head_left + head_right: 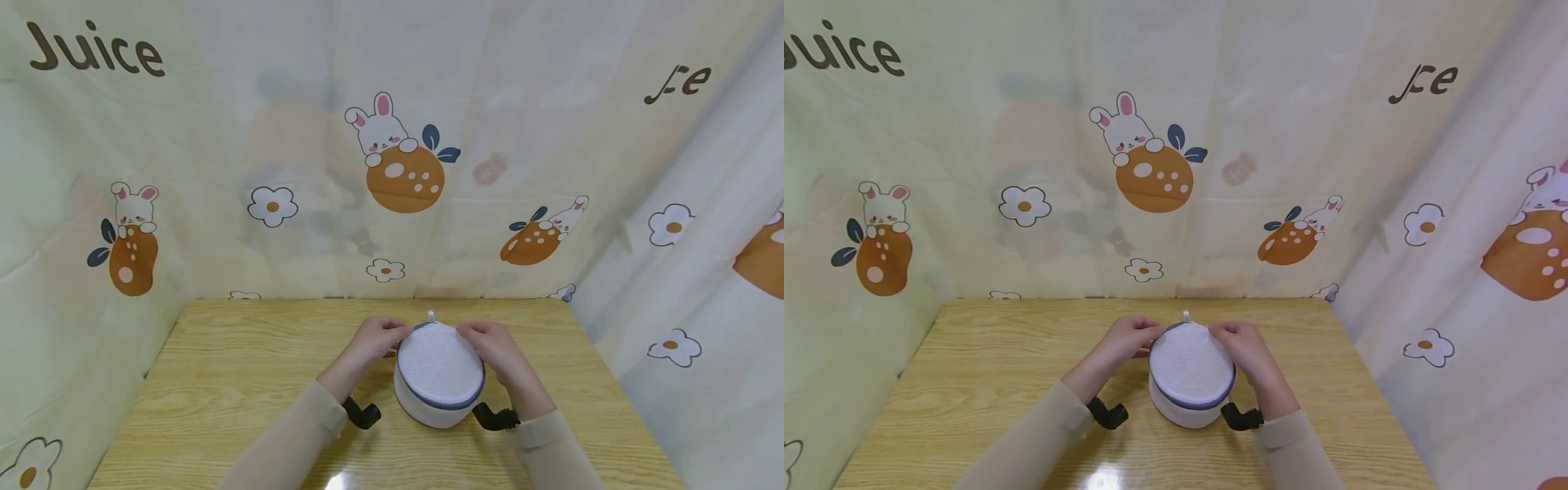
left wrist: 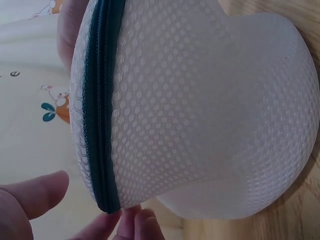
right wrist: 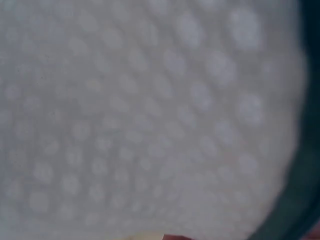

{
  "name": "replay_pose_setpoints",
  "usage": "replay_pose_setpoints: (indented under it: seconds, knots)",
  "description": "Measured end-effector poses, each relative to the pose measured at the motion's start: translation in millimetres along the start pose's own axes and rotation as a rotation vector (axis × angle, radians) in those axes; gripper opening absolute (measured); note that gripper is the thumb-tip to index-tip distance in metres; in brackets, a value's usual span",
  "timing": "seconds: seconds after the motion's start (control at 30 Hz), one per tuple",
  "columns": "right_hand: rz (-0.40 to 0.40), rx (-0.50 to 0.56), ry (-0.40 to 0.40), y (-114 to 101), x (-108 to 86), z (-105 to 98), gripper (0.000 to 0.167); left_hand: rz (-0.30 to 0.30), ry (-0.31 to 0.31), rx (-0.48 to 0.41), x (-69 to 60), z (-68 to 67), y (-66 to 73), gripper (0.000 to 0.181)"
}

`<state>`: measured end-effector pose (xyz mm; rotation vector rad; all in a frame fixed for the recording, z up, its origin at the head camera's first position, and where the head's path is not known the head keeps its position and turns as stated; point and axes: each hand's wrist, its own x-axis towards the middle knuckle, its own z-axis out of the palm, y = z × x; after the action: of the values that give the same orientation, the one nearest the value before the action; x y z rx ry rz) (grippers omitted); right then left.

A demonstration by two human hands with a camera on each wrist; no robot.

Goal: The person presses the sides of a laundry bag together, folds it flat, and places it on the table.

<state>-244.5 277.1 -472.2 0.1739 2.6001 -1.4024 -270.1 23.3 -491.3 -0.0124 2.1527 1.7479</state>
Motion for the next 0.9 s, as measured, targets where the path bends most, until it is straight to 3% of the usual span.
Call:
replay_pose_setpoints:
  seconds: [0.23,0.57,0.9]
  knots:
    - [0.018,-0.018,0.002,0,10.5,5,0.049,-0.007,-0.024,0.039,4.9,2.2,2.7,0.031]
    - [0.054,0.050,-0.032,6,19.1,12,0.038,0.000,-0.042,0.081,15.1,8.6,0.2,0.028]
    - [0.100,0.120,-0.057,11,24.2,14,0.034,-0.011,-0.003,0.125,20.9,14.8,-4.3,0.021]
